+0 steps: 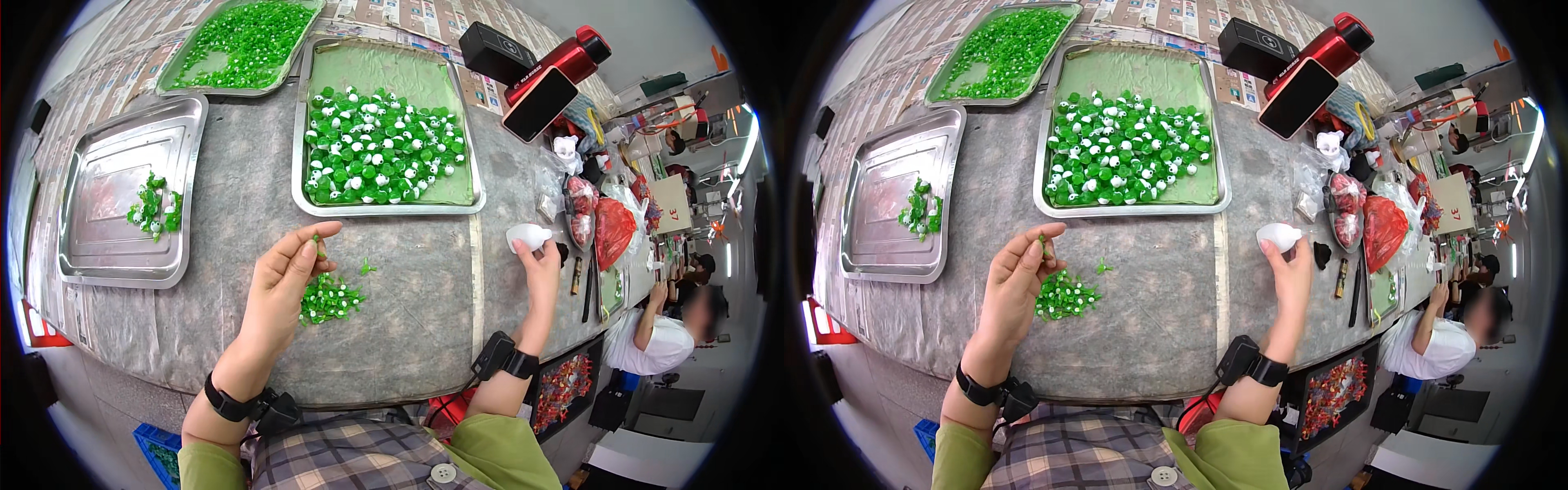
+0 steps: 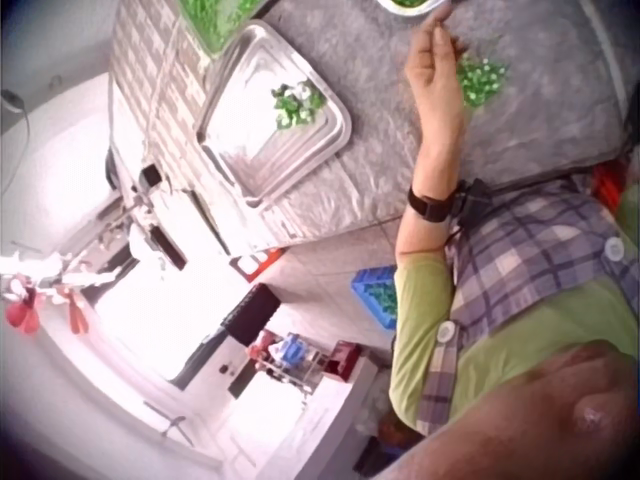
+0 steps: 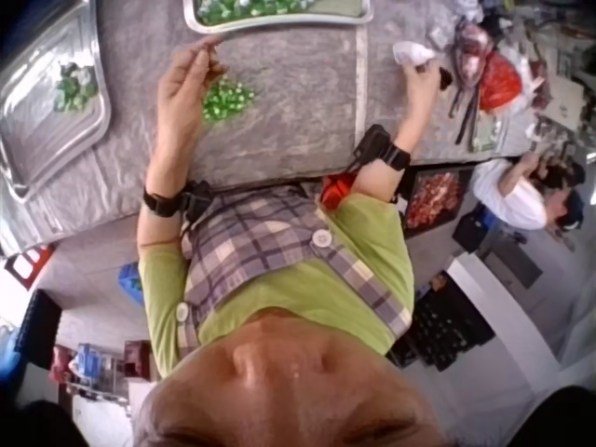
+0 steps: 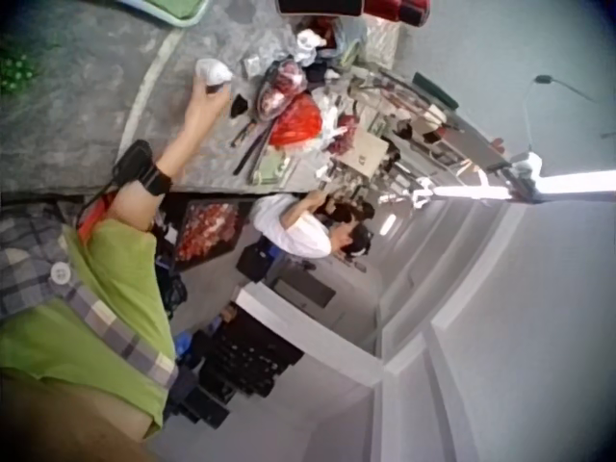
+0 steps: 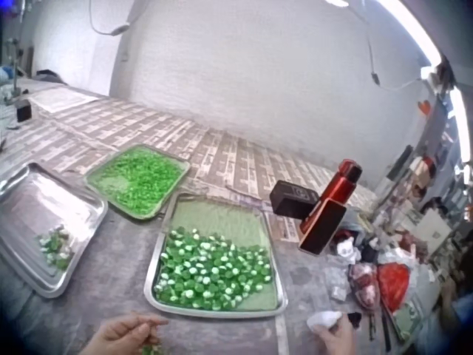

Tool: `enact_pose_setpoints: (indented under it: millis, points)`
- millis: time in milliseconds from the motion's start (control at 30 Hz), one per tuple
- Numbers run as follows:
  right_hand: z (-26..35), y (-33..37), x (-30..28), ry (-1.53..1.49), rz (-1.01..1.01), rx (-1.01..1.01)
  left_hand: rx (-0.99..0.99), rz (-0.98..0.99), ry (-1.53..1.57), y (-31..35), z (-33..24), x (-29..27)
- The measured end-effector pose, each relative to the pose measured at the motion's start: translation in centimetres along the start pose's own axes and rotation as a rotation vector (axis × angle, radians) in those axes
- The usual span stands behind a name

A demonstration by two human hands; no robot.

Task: The person picks up a green plastic piece, applies glue to it from a bottle, and joins it to a white and green plastic head. They then place the completed assembly onto a metal tray and repeat the process.

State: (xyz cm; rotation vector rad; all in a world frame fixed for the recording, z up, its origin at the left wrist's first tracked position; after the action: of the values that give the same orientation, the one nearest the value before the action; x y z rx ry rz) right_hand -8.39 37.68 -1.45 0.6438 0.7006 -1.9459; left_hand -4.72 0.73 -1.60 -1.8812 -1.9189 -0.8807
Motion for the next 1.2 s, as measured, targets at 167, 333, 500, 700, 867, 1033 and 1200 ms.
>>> enact_pose_setpoints:
  millis: [167, 333, 500, 700, 867, 1033, 1200]
  points:
    - [2.4, 0.6, 1.2, 0.211, 0.158, 0.025, -0.076, 0.092, -0.132, 0.1, 0.2, 0.6]
    - [11.5, 3.3, 0.9, -0.408, 0.125, -0.097, -0.094, 0.097, 0.057, 0.4, 0.3, 0.7]
    - [16.7, 5.3, 1.6, -0.44, 0.174, -0.325, -0.187, 0.124, 0.199, 0.3, 0.6, 0.3]
    - [19.4, 7.3, 3.2, -0.589, 0.11, -0.358, -0.259, 0.092, 0.274, 0.4, 0.6, 0.2]
    - [19.7, 8.2, 3.4, -0.585, 0.112, -0.496, -0.251, 0.103, 0.3, 0.3, 1.0, -0.1]
    - [20.0, 8.4, 3.8, -0.531, 0.138, -0.575, -0.251, 0.114, 0.309, 0.3, 1.0, 0.0]
    - [19.9, 8.4, 3.8, -0.52, 0.151, -0.591, -0.259, 0.109, 0.313, 0.3, 1.0, 0.1]
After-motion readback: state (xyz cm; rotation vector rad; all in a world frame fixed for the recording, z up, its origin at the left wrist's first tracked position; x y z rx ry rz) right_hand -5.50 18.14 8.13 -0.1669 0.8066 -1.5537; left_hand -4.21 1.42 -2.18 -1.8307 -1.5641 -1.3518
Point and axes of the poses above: each hand's wrist, its own y-axis away from the middle knuckle, its own x-axis out of the palm, z = x × y, the point moved 5 cm from there along -y, towards the middle knuckle, and after that the axes turned 10 degrees about y, right-handed, at the moved point
